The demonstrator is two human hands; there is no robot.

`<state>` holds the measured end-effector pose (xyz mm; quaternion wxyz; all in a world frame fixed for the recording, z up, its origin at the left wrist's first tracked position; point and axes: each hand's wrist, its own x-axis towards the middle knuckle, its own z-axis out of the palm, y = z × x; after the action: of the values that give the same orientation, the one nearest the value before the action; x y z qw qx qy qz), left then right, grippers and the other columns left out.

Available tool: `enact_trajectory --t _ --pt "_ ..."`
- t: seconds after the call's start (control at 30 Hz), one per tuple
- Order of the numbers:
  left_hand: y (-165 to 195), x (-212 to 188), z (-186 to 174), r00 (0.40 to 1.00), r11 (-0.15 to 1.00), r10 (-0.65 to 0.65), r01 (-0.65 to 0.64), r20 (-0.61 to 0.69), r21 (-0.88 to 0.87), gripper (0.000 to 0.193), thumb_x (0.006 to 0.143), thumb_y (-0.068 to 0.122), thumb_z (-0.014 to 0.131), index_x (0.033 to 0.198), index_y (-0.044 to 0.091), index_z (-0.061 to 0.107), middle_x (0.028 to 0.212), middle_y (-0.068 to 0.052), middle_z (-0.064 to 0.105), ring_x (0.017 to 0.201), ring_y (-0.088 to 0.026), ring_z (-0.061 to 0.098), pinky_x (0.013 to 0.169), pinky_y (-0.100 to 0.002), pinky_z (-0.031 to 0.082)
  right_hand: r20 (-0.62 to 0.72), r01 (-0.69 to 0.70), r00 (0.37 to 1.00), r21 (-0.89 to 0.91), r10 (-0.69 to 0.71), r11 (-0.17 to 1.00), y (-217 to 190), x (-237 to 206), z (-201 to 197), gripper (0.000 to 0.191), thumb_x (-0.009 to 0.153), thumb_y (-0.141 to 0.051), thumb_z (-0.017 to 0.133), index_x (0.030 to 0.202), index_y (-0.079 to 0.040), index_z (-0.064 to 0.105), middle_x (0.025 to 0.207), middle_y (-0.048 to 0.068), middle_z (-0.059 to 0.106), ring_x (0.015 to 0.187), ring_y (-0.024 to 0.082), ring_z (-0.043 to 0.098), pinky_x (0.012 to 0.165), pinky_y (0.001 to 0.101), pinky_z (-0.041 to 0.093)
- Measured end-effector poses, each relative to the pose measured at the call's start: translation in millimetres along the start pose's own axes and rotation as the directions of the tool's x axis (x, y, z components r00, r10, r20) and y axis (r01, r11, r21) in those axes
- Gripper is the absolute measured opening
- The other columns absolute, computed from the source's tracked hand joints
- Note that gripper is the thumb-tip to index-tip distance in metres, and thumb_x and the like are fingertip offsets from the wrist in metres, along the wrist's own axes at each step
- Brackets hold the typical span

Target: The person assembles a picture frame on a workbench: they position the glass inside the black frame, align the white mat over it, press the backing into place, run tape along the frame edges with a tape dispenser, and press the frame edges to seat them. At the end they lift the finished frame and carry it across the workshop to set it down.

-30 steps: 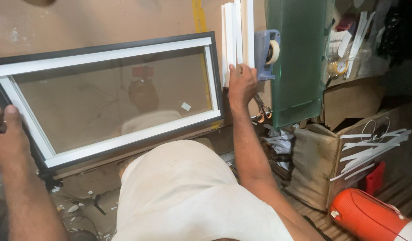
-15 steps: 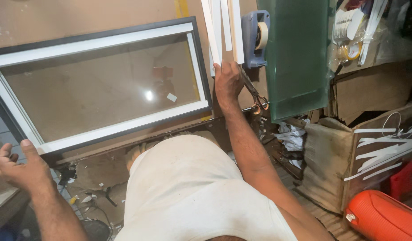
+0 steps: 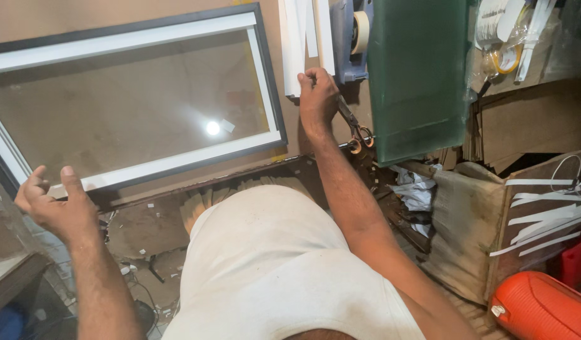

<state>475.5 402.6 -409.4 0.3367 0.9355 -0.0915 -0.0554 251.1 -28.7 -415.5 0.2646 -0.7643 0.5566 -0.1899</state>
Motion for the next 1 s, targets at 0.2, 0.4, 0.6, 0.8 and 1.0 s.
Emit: enact_trajectory --t 0.2,0.4,0.6,0.8,1.0 --pt "60.6 -12.2 43.4 0.98 0.979 0.198 -0.198 -0.008 -0.047 0.031 0.107 0.004 0.075 0.135 0.005 0.062 0.145 -0.017 0.043 0.146 -0.033 0.048 0.122 -0.046 0.043 0.095 -0.047 0.995 0.407 0.009 0.912 5.9 1.1 -13.5 0.027 0.093 -0.018 0.077 0.116 -0.004 0.074 0.099 0.005 0.075 0.082 0.015 0.069 0.068 0.033 0.058" --pt "148.5 -25.5 111.7 0.862 0.847 0.488 -0.43 0.139 -0.311 0.027 0.102 0.011 0.077 0.127 0.008 0.067 0.139 -0.015 0.056 0.135 -0.033 0.055 0.116 -0.047 0.045 0.56 -0.545 0.818 0.674 0.136 0.499 4.1 -28.5 -26.7 0.017 0.097 -0.019 0.071 0.106 -0.004 0.072 0.088 -0.001 0.069 0.074 0.006 0.063 0.056 0.0246 0.054" --pt "187.0 -28.3 166.4 0.663 0.714 0.7 -0.633 0.265 -0.301 0.027 0.095 0.018 0.08 0.118 0.011 0.069 0.134 -0.012 0.059 0.128 -0.034 0.053 0.108 -0.051 0.04 0.518 -0.268 0.856 0.424 0.011 0.865 2.8 -65.8 -20.2 0.023 0.096 -0.023 0.078 0.097 -0.001 0.073 0.075 -0.001 0.067 0.064 0.007 0.059 0.056 0.0245 0.048" --pt "179.4 -17.8 184.8 0.548 0.603 0.796 -0.756 0.257 -0.255 0.032 0.096 0.018 0.079 0.125 0.011 0.067 0.137 -0.007 0.057 0.13 -0.03 0.051 0.11 -0.049 0.037 0.367 0.106 0.908 0.267 -0.203 0.958 3.4 -70.0 2.5 0.024 0.088 -0.023 0.082 0.1 -0.004 0.073 0.08 0.005 0.075 0.07 0.011 0.07 0.064 0.0298 0.056" --pt "172.1 -16.9 183.9 0.47 0.516 0.831 -0.851 0.298 -0.095 0.042 0.102 0.028 0.075 0.139 0.013 0.063 0.148 -0.001 0.053 0.133 -0.024 0.046 0.114 -0.045 0.034 0.455 0.077 0.887 0.015 -0.075 0.997 -2.9 -73.6 10.0 0.035 0.084 -0.027 0.086 0.098 -0.007 0.062 0.064 0.003 0.063 0.059 0.018 0.062 0.056 0.0363 0.05"
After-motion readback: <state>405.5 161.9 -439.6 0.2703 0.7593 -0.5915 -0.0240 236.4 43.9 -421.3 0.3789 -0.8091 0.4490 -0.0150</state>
